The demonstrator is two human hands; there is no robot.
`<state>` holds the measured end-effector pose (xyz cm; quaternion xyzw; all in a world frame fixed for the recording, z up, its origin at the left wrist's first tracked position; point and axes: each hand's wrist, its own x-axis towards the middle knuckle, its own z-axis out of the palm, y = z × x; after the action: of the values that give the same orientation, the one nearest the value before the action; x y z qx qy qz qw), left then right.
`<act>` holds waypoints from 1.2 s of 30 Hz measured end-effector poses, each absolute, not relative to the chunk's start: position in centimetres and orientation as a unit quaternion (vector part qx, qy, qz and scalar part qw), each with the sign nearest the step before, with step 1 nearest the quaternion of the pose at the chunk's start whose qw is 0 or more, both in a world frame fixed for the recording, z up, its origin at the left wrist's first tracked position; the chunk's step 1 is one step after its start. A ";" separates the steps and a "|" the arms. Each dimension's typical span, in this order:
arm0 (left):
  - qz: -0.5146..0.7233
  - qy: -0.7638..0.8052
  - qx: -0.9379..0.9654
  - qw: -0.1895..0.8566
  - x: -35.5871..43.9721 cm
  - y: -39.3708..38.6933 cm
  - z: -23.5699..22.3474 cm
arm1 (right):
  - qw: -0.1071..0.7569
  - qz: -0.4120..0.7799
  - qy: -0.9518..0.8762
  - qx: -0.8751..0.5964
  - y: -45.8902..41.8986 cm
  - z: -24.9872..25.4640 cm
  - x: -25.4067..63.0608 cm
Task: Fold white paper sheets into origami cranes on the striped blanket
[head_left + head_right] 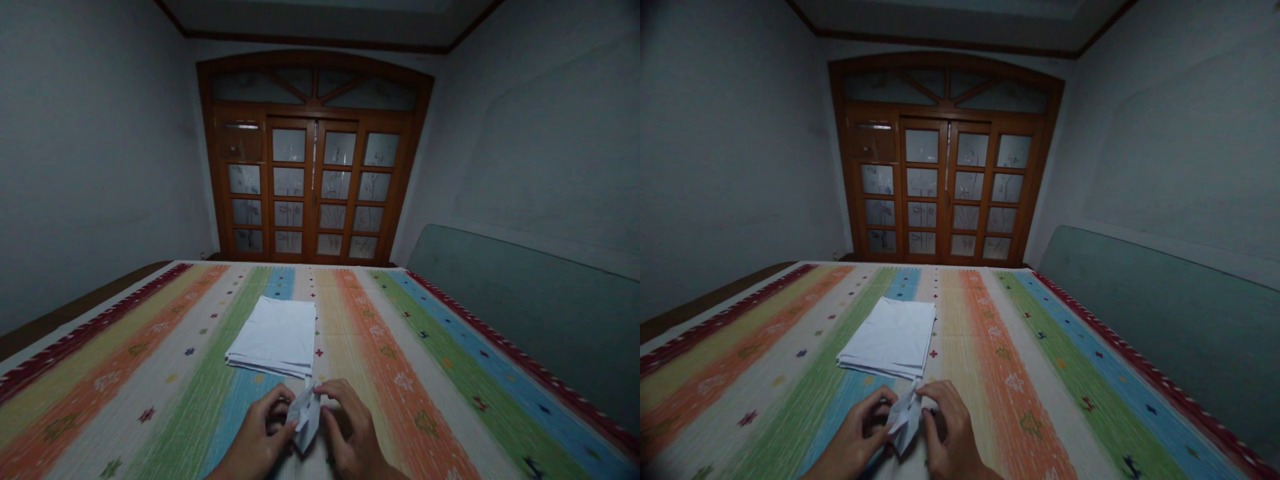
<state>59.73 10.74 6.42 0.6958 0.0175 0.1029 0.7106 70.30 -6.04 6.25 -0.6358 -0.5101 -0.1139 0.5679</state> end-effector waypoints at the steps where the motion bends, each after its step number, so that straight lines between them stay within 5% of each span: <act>1: 0.099 0.020 0.694 0.713 59.7 10.7 6.5 | 0.563 -0.120 -0.507 -0.642 -6.0 6.2 70.3; 19: 0.107 0.045 0.727 0.677 59.3 10.4 6.3 | 0.474 -0.223 -0.519 -0.675 -5.9 6.0 70.9; 36: 0.161 0.049 0.841 0.514 58.5 10.4 7.8 | 0.542 -0.008 -0.462 -0.702 -5.9 5.7 70.6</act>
<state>58.49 10.43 7.80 0.8409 0.0492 0.1609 0.5143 70.60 -5.91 5.73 -0.7020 -0.4618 -0.0084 0.5421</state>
